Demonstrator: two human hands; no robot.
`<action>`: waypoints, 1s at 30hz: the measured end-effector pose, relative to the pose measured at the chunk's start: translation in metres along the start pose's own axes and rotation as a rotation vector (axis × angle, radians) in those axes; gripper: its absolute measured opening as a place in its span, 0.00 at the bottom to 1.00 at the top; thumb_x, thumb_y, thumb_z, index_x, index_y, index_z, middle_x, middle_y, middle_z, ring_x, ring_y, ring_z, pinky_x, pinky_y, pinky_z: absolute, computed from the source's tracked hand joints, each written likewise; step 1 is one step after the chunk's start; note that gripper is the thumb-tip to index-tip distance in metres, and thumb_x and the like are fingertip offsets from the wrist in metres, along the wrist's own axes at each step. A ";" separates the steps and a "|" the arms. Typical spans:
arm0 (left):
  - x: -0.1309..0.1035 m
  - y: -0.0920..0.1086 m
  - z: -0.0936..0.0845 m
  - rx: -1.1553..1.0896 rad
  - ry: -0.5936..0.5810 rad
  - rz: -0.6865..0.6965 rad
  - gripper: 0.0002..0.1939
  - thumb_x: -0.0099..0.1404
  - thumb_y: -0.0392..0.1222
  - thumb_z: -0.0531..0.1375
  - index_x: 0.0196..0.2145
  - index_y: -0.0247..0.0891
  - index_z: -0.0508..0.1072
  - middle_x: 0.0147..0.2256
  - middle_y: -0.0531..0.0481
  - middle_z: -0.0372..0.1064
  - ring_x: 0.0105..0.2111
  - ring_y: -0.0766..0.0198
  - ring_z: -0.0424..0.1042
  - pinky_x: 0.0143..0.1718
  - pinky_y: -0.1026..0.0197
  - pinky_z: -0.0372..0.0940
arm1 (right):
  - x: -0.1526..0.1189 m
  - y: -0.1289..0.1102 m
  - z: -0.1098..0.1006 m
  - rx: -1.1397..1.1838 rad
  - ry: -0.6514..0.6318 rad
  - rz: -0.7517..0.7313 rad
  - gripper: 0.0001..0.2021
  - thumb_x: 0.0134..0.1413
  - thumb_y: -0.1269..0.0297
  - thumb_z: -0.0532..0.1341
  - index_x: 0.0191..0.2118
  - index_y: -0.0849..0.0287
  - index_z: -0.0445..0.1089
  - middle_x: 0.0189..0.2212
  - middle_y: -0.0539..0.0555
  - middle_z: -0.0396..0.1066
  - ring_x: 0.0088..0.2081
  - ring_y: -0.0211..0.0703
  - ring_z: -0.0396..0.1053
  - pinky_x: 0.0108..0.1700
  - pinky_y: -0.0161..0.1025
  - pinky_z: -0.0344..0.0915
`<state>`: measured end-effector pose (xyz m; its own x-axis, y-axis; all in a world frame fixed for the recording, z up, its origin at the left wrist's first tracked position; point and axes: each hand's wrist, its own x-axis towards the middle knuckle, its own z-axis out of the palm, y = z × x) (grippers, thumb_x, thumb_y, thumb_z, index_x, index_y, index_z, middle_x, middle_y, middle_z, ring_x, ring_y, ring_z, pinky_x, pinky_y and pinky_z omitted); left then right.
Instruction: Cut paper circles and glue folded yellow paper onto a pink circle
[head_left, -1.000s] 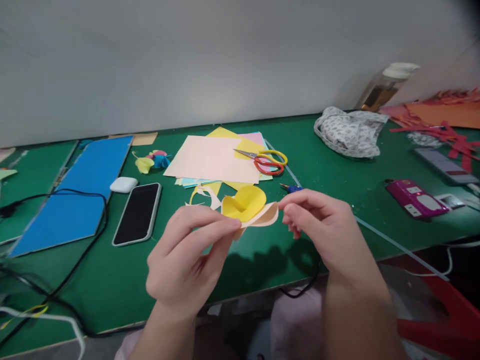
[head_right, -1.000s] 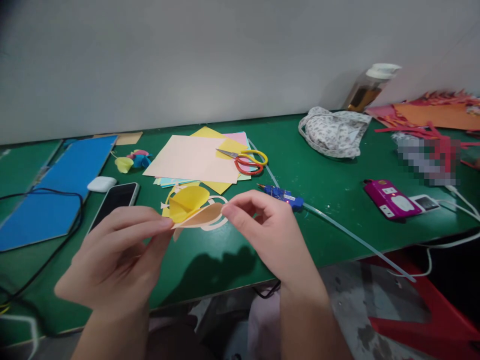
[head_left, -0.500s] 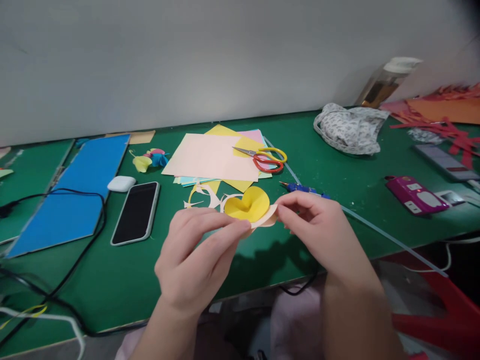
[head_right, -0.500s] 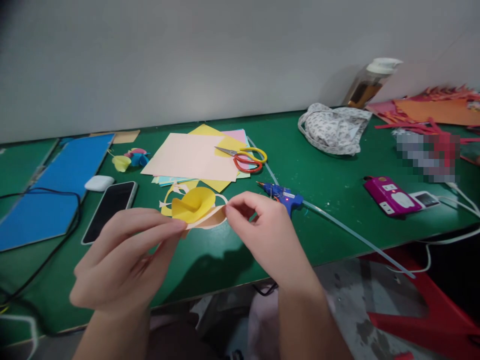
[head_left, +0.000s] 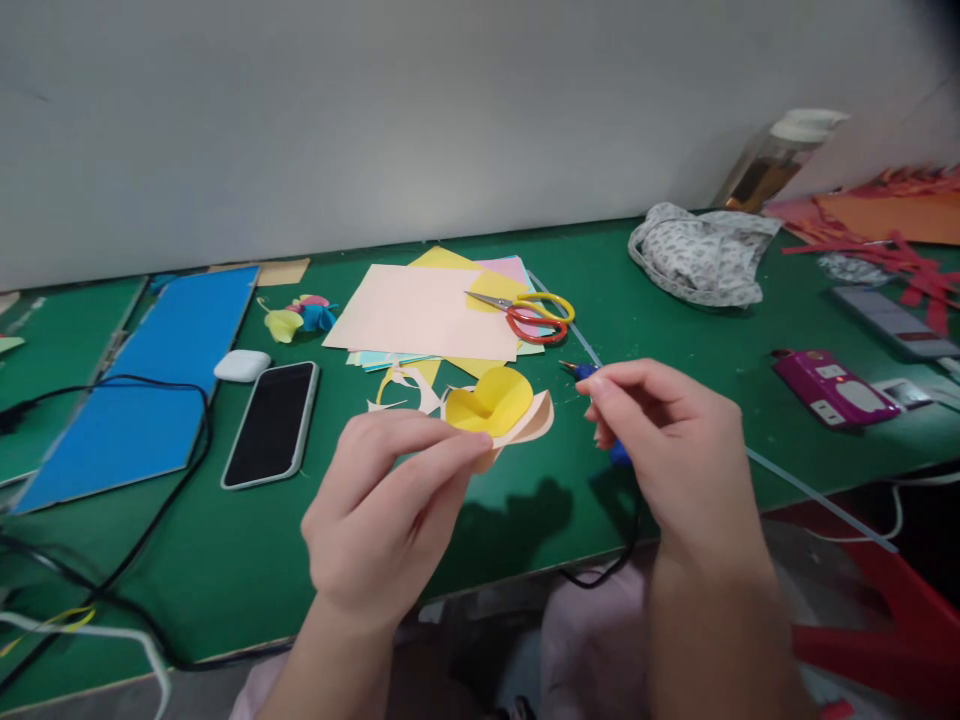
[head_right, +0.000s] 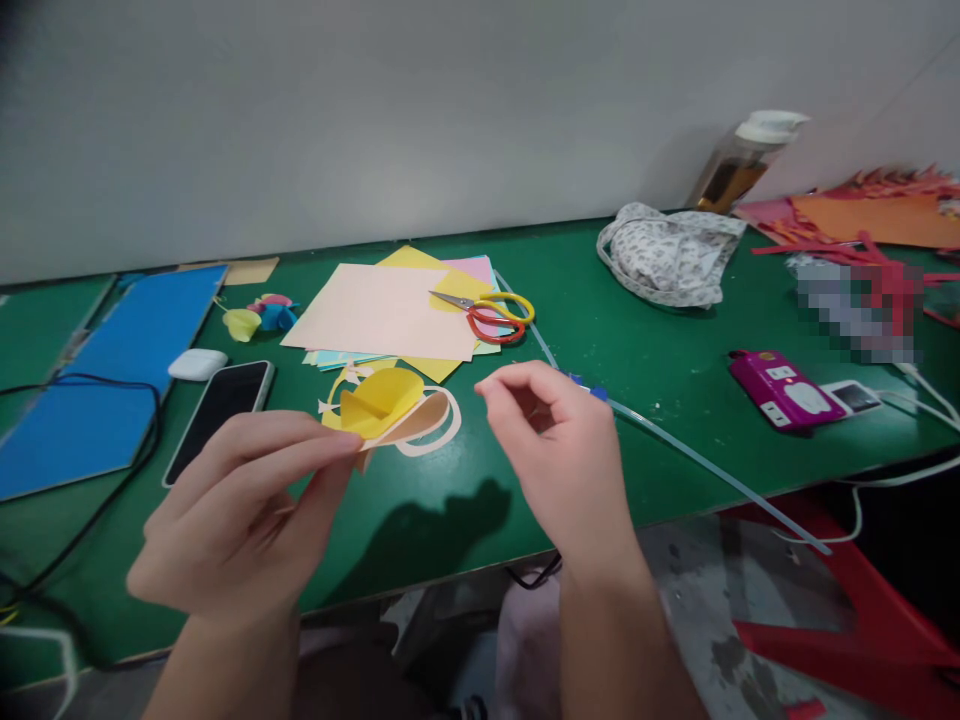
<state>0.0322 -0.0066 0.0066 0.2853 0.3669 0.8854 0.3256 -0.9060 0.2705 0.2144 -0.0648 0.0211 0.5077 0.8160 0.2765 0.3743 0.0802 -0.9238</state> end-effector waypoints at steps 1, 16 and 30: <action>0.000 0.000 0.000 -0.004 0.003 -0.006 0.13 0.51 0.25 0.66 0.34 0.37 0.76 0.29 0.51 0.71 0.28 0.66 0.70 0.28 0.62 0.66 | 0.001 0.002 0.000 0.026 0.070 -0.006 0.05 0.54 0.66 0.62 0.29 0.57 0.73 0.21 0.47 0.67 0.21 0.33 0.64 0.21 0.29 0.61; 0.000 0.001 -0.002 -0.034 0.002 -0.016 0.14 0.51 0.24 0.66 0.35 0.34 0.76 0.30 0.49 0.71 0.30 0.66 0.69 0.29 0.63 0.66 | 0.002 0.001 0.000 0.103 -0.280 0.121 0.07 0.54 0.62 0.62 0.28 0.57 0.74 0.21 0.47 0.68 0.23 0.33 0.64 0.25 0.28 0.62; 0.000 0.002 -0.002 0.001 -0.020 -0.019 0.14 0.52 0.24 0.66 0.35 0.38 0.76 0.30 0.51 0.71 0.29 0.66 0.70 0.30 0.62 0.66 | -0.001 -0.001 0.001 -0.005 -0.389 0.096 0.11 0.60 0.61 0.56 0.29 0.58 0.68 0.23 0.48 0.65 0.26 0.35 0.63 0.25 0.31 0.58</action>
<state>0.0311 -0.0087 0.0081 0.2968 0.3879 0.8726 0.3324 -0.8986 0.2864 0.2128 -0.0648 0.0220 0.2093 0.9755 0.0671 0.3441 -0.0092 -0.9389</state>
